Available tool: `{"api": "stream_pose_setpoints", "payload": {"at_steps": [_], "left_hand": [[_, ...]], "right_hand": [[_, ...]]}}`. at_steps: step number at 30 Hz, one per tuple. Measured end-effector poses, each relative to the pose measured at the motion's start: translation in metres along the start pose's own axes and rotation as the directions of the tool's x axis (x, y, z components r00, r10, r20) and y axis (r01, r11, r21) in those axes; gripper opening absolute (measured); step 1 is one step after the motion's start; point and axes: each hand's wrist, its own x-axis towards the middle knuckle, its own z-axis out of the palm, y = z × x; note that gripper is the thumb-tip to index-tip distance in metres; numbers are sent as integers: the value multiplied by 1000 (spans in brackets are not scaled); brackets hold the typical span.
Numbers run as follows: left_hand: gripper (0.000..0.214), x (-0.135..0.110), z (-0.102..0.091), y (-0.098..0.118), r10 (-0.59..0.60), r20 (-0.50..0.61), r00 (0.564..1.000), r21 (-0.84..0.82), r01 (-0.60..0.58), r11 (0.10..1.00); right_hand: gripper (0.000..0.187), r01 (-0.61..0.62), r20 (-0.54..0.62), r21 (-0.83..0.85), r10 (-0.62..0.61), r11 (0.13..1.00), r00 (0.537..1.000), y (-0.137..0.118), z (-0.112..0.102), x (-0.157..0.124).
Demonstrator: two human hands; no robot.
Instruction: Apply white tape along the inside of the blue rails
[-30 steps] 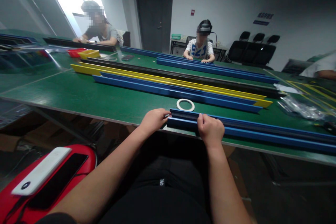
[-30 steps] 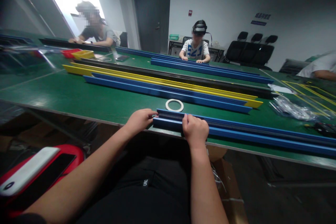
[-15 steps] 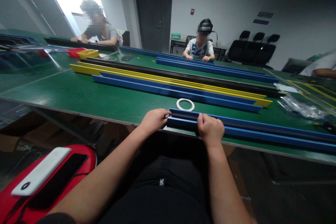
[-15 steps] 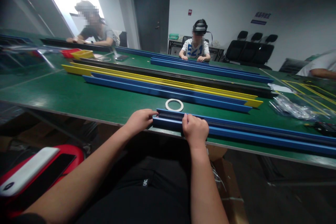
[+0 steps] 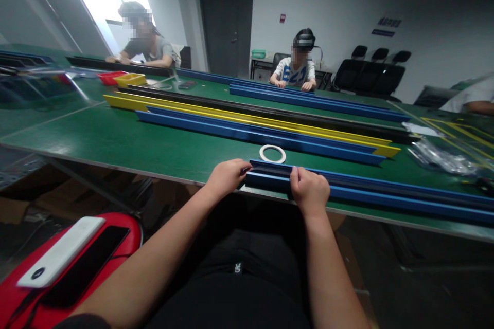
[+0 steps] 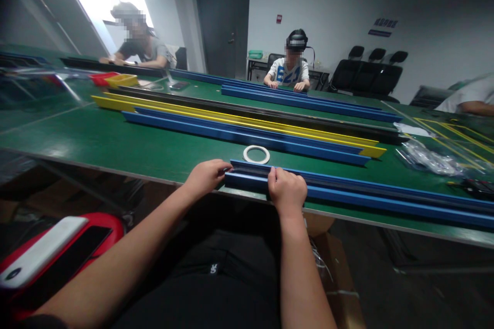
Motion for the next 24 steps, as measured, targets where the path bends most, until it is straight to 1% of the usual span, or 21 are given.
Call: {"api": "stream_pose_setpoints", "payload": {"at_steps": [10, 15, 18, 21, 24], "left_hand": [[24, -6, 0, 1, 52, -109, 993, 18, -51, 999], [27, -9, 3, 2, 91, -206, 974, 105, -70, 992], [29, -8, 3, 1, 106, -205, 973, 119, -82, 989], [30, -5, 3, -1, 105, -202, 974, 92, -88, 992], [29, -3, 1, -1, 104, -221, 970, 57, -94, 994]], "right_hand": [[43, 4, 2, 20, -4, 1000, 1000, 0, -2, 0], [43, 5, -5, 13, -5, 1000, 1000, -1, -2, 1], [43, 4, -1, 15, -4, 1000, 1000, 0, -2, 1], [45, 2, 10, 18, -3, 1000, 1000, 0, -1, 1], [44, 3, 12, 20, -4, 1000, 1000, 0, -1, 1]]}}
